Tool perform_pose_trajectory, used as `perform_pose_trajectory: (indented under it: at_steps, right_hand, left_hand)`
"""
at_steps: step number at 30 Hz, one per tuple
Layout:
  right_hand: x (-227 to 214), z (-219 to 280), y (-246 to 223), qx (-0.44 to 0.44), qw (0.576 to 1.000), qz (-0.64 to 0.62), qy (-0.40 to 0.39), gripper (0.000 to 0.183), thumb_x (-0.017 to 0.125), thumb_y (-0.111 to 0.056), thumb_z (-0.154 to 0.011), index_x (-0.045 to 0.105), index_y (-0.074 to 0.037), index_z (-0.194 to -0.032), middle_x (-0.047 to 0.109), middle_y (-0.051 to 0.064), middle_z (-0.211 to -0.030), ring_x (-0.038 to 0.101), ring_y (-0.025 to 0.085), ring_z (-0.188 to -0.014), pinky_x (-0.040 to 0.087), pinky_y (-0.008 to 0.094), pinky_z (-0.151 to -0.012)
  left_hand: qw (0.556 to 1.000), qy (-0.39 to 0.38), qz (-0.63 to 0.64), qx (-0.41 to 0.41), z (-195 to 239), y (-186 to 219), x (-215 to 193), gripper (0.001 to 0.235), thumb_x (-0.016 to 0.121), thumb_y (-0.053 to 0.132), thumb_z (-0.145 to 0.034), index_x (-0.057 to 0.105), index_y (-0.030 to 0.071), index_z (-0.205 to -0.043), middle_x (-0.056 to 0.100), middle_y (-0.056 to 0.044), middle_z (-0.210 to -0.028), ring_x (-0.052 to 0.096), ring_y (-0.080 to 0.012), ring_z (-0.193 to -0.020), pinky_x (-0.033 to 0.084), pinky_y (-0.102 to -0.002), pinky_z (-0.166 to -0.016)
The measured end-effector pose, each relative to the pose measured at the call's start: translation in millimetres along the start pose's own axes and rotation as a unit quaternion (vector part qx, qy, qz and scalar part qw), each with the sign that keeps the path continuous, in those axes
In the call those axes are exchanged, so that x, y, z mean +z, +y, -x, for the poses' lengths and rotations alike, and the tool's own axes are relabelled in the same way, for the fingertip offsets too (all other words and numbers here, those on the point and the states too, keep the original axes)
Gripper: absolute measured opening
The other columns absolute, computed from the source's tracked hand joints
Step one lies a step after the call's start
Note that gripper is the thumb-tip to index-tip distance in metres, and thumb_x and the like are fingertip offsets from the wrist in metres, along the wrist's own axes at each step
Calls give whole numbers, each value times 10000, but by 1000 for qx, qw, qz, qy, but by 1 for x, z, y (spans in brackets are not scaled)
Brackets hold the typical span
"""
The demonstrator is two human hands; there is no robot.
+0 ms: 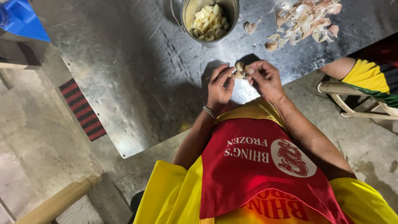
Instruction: The person peels garlic cloves by hand, removing the skin and placing the peeled cloves into a metal container on a stainless steel table.
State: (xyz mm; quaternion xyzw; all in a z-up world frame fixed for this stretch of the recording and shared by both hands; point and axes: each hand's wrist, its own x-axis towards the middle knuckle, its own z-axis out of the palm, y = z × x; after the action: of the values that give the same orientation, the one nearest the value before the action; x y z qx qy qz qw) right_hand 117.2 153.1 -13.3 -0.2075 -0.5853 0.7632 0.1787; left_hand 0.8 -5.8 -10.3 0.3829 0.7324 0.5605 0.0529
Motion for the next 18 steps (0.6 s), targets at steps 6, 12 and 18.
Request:
perform_pose_trajectory:
  at_steps: [6,12,18]
  right_hand:
    - [8,4,-9,-16,999,5,36,182,707,-51,-1006,660,-19,-1179,732,67,-1009,695,111,-868,615,268,-783]
    - [27,15,-40,-80,986,148,-4,178,725,-56,-1004,718,-5,-1174,755,98,-1105,719,146,-979,604,272,-859]
    - [35,20,-69,-113,951,286,-7,174,729,-89,-994,741,-3,-1145,758,123,-1140,745,197,-989,604,294,-843]
  left_hand:
    - [999,33,24,20,1,16,-6,386,799,75,-895,688,24,-1261,623,-173,-1319,676,-253,-1170,592,-346,-971]
    - [951,-26,284,-118,8,22,3,303,703,29,-996,680,0,-1296,699,-150,-1276,699,-190,-1120,586,-295,-941]
    - [932,-24,327,-153,11,18,0,254,690,-1,-1016,699,-37,-1267,718,-160,-1206,703,-185,-1084,586,-303,-953]
